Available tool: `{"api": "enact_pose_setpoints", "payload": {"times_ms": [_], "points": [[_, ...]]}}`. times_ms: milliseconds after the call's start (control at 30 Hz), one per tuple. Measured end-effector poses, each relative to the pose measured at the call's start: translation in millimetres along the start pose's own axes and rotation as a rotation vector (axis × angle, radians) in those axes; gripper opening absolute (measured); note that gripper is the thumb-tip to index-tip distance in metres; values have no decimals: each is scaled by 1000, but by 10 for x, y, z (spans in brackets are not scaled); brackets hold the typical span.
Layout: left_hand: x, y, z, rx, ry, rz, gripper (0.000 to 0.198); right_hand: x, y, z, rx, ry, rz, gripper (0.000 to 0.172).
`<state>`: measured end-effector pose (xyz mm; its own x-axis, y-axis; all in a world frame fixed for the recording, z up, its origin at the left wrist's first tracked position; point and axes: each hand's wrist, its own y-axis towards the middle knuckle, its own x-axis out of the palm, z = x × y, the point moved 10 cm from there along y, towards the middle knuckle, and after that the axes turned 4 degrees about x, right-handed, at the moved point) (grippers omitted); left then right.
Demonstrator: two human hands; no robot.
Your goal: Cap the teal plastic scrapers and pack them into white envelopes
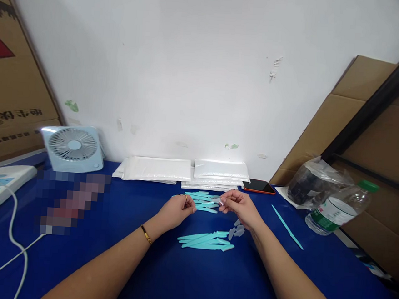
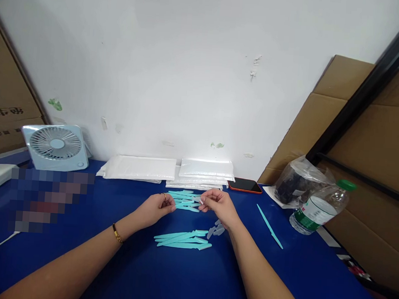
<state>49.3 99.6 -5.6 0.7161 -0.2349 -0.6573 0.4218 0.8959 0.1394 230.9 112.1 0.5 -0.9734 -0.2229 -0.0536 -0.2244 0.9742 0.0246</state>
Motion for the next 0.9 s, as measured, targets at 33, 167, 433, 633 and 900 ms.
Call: {"api": "enact_pose_setpoints", "payload": {"times_ms": [33,167,433,633,900], "points": [[1,-3,4,-4,-7,-3,20,19,-2,-5,-4,-12,-6,28],[11,-5,22,-10,-31,-13,21,133,-27,-35,-9,-64,-37,28],[-18,9,149,51,121,82,20,124,18,68,29,-249,-58,33],[197,-166,401,178,211,-143,26,-158,-72,-132,-91,-706,-108,22],[401,-191,269,84,239,-266,15,224,-347,61,-25,-953,-519,16]]}}
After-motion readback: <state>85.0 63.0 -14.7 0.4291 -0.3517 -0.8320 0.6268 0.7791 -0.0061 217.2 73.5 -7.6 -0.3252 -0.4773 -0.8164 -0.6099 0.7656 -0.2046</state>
